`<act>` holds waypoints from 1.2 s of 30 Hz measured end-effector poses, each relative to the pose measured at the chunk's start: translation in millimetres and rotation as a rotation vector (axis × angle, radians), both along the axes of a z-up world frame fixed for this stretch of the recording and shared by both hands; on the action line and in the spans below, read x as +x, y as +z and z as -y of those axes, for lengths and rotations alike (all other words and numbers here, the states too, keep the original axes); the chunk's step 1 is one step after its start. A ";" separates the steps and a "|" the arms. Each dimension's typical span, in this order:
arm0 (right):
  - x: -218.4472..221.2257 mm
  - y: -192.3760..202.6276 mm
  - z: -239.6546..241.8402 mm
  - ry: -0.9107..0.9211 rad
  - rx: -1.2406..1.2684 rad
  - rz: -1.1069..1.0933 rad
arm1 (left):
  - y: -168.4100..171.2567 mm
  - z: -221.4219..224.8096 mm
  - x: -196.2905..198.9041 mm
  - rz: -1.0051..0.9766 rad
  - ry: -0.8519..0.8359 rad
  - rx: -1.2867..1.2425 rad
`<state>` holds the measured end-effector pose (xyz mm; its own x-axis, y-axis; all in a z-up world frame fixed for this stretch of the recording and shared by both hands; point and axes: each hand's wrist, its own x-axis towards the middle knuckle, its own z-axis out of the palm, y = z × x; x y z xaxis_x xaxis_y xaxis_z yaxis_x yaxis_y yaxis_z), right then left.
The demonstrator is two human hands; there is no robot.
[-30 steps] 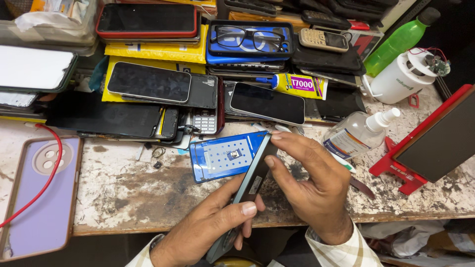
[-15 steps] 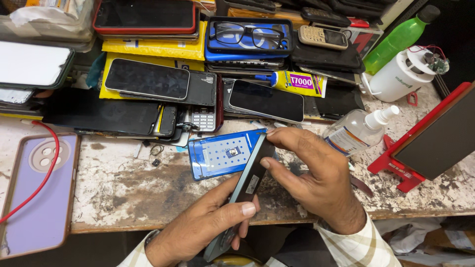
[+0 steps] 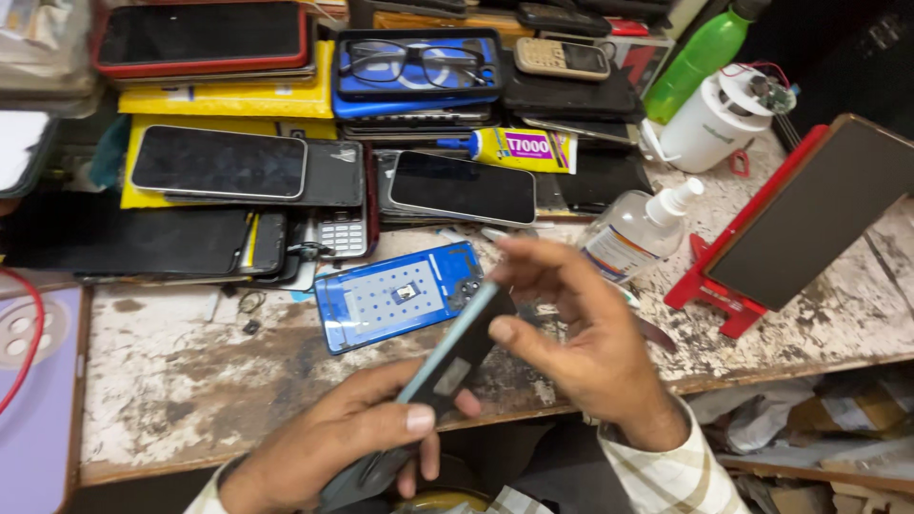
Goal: The person attaches a back panel to a mobile phone, unlocks the device using a touchscreen passcode, navigates through the settings menu to verify configurations, and then fits a camera lens housing piece onto the rear of the device by hand.
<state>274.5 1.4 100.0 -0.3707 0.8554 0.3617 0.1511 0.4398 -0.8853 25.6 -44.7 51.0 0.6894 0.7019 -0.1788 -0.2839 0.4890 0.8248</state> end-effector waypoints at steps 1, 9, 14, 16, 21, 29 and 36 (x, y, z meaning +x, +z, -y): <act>3.6 -8.0 3.1 0.023 -0.089 -0.051 | -4.7 0.4 -3.3 0.001 -0.035 0.009; -10.7 -63.3 43.3 -0.107 -0.605 -0.768 | -55.9 21.9 22.0 0.145 0.638 0.307; 16.4 -55.4 51.2 -0.131 -0.417 -0.283 | -23.0 14.6 49.9 0.211 0.797 -0.059; 42.9 -38.4 41.7 -0.425 -0.075 0.241 | -7.8 6.1 50.9 0.227 0.827 -0.041; 74.7 -8.2 12.3 -0.586 0.313 1.035 | 1.3 1.6 47.7 0.270 0.888 -0.091; 79.2 -18.4 3.9 -0.531 0.533 1.101 | -2.6 3.8 41.6 0.311 0.904 -0.088; 80.7 -23.5 -3.9 -0.531 0.449 1.245 | 3.5 4.8 39.4 0.303 0.811 -0.102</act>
